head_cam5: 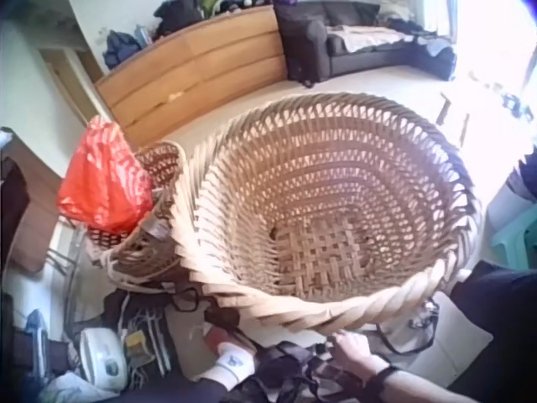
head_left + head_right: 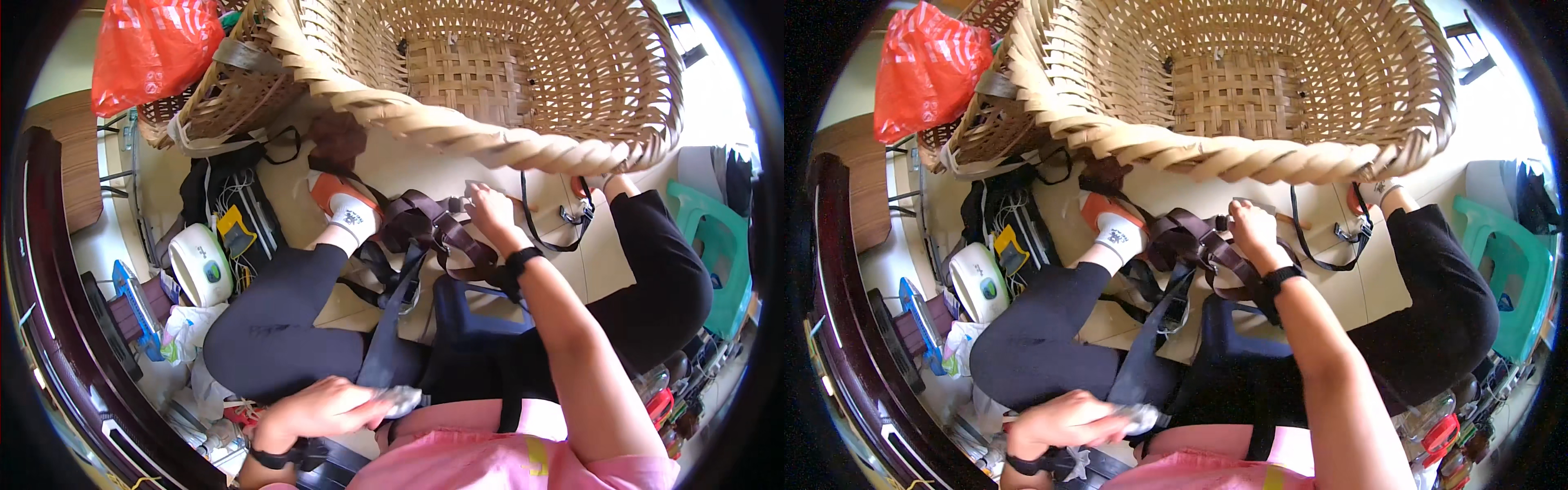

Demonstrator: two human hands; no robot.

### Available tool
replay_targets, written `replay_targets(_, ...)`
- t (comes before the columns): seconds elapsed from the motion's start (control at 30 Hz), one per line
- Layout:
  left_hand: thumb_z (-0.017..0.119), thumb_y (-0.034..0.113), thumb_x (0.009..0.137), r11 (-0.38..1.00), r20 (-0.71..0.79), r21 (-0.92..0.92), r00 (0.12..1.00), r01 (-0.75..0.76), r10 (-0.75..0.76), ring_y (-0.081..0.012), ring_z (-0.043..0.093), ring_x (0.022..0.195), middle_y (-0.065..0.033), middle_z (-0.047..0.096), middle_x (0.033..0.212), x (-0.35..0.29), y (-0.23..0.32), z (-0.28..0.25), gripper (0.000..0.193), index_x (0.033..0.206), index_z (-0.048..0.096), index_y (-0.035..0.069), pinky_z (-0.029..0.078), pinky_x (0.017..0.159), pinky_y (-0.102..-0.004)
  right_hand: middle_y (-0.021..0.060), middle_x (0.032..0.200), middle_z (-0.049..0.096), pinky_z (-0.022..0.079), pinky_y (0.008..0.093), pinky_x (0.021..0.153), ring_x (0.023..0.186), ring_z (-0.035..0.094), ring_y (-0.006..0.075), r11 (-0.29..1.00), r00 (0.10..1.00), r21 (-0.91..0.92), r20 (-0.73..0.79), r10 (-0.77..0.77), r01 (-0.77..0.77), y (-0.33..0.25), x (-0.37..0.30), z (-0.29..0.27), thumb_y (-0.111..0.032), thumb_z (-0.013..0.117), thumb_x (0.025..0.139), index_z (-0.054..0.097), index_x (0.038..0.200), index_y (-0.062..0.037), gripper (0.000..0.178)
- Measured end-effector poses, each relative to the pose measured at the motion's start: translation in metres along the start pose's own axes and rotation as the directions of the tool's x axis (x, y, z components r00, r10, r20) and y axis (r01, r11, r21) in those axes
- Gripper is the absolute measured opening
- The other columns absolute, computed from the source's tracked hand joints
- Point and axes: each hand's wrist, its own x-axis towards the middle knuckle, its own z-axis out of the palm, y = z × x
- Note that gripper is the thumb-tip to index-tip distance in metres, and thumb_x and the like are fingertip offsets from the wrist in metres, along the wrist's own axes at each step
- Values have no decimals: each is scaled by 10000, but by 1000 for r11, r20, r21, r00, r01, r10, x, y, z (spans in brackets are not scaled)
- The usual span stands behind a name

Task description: The person threads a brown strap through the weave of a wicker basket. The person then pulls the strap through a metal buckle and secures it by hand.

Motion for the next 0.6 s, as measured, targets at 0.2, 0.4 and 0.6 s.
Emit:
replay_targets(0.2, 578, 323, 1001, 844, -409, 528, 899, 92, 158, -371, 641, 503, -160, 614, 564, 90, -14, 24, 306, 900, 615, 37, 514, 439, -466, 164, 1123, 693, 551, 439, 859, 1082, 664, 295, 951, 959, 129, 77, 274, -282, 30, 13, 97, -302, 803, 784, 619, 1191, -90, 494)
replay_targets(0.4, 626, 387, 952, 590, -473, 699, 880, 404, -43, -297, 659, 909, -152, 667, 951, 116, -16, 17, 580, 1363, 497, -2, 517, 792, -441, 154, 1109, 719, 548, 428, 823, 1078, 678, 278, 877, 956, 469, -195, 219, -105, 44, 9, 94, -329, 791, 828, 625, 1265, -78, 530)
replay_targets(0.6, 725, 336, 873, 582, -609, 734, 719, 350, 335, -345, 466, 1335, -205, 559, 1327, 119, 23, -14, 743, 1453, 426, -20, 374, 1104, -478, 136, 818, 693, 521, 403, 670, 770, 685, 292, 778, 984, 624, -87, 157, -69, -3, -26, -99, -117, 739, 807, 673, 942, -32, 173)
